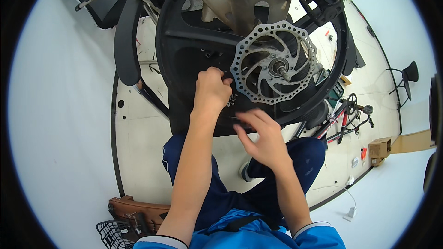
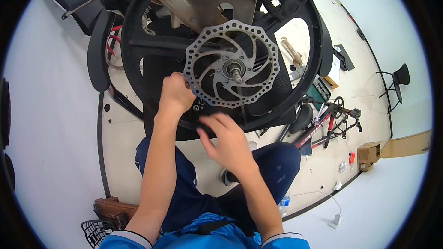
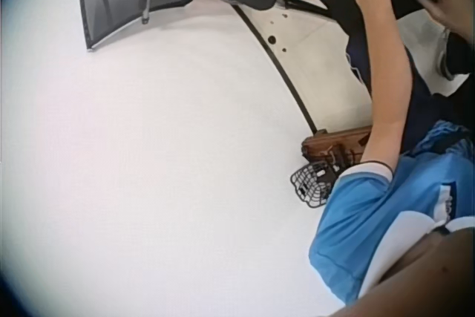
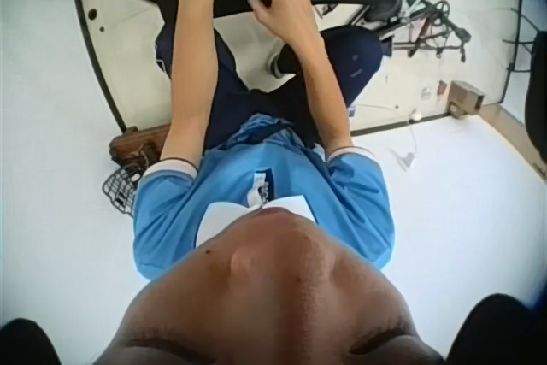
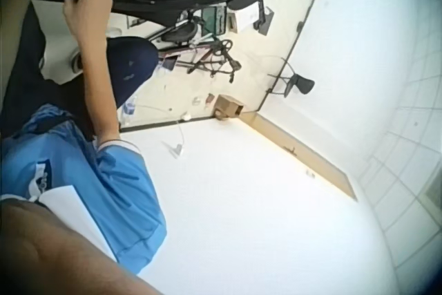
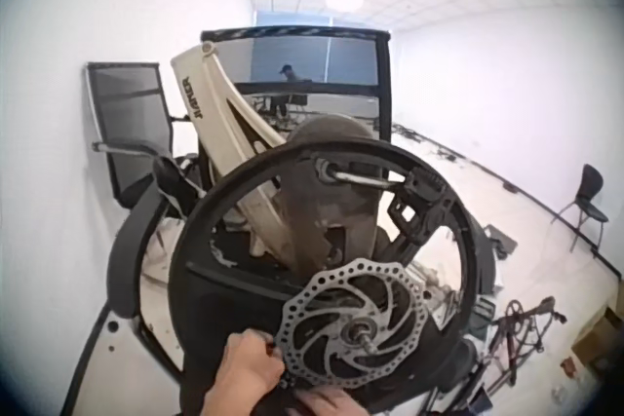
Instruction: The person installs a disc brake rotor onto a bicycle wheel hub. They place the rotor over the hub, insert and tighten multiple bolts with an Allen key, and check the rotor's fit.
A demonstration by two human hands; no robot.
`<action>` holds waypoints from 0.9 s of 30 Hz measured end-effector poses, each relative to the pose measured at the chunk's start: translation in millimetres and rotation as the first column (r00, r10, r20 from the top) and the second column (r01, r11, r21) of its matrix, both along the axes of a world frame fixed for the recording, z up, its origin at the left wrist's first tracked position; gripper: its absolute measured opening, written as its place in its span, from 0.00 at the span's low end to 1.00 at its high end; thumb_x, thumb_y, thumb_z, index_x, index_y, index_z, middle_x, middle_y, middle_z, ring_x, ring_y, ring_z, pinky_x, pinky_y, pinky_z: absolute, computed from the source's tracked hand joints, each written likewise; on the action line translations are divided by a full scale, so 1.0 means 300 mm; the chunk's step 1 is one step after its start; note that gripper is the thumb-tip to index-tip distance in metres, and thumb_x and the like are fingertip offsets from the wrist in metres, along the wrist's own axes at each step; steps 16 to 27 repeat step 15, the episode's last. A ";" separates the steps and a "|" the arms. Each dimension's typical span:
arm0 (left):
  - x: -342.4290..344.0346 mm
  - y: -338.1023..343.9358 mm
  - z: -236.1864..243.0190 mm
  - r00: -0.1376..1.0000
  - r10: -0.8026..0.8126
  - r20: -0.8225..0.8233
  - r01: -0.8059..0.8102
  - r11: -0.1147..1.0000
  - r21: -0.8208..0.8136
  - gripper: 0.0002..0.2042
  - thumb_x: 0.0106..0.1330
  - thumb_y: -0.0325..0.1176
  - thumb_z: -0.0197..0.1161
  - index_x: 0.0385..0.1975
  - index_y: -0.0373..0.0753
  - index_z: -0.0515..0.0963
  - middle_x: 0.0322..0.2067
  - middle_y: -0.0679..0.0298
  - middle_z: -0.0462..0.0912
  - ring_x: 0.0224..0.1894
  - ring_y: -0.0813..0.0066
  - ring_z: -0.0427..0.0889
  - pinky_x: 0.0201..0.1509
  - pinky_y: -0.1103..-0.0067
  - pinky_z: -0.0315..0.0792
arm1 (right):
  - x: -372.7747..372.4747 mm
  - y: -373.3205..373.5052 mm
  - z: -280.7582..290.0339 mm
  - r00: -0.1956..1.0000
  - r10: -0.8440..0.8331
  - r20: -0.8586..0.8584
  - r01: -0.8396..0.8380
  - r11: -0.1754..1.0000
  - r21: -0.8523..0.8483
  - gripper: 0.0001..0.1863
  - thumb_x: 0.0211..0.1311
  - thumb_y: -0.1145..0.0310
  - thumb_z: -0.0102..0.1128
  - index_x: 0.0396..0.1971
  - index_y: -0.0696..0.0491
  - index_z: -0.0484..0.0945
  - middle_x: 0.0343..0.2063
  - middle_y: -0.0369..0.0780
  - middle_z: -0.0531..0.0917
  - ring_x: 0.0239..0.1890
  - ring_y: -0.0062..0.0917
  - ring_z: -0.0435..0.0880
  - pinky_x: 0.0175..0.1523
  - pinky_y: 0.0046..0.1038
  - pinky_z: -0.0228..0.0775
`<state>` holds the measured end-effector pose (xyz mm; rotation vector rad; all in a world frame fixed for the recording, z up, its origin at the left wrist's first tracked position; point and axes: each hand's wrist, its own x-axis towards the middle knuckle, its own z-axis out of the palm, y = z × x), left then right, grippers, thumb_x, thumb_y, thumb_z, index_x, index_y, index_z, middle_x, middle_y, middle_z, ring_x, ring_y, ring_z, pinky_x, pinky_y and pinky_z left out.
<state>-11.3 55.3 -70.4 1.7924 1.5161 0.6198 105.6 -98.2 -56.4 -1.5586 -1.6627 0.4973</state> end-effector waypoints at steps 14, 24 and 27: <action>-0.085 -0.155 0.126 0.968 0.106 0.226 -0.193 0.892 0.409 0.09 0.63 0.30 0.72 0.40 0.33 0.88 0.36 0.54 0.89 0.33 0.60 0.90 0.40 0.72 0.81 | 0.460 -0.736 0.699 0.986 0.164 0.026 -0.147 0.791 0.594 0.31 0.57 0.52 0.67 0.61 0.46 0.75 0.52 0.38 0.72 0.48 0.28 0.69 0.49 0.30 0.58; -0.122 -0.189 0.167 0.924 0.117 0.364 -0.280 0.856 0.435 0.08 0.65 0.31 0.72 0.40 0.34 0.88 0.36 0.57 0.90 0.33 0.65 0.90 0.39 0.73 0.81 | 0.458 -0.773 0.695 0.991 0.134 0.021 -0.120 0.797 0.592 0.31 0.57 0.52 0.67 0.61 0.46 0.75 0.52 0.38 0.72 0.48 0.28 0.69 0.49 0.30 0.58; -0.122 -0.189 0.167 0.924 0.117 0.364 -0.280 0.856 0.435 0.08 0.65 0.31 0.72 0.40 0.34 0.88 0.36 0.57 0.90 0.33 0.65 0.90 0.39 0.73 0.81 | 0.458 -0.773 0.695 0.991 0.134 0.021 -0.120 0.797 0.592 0.31 0.57 0.52 0.67 0.61 0.46 0.75 0.52 0.38 0.72 0.48 0.28 0.69 0.49 0.30 0.58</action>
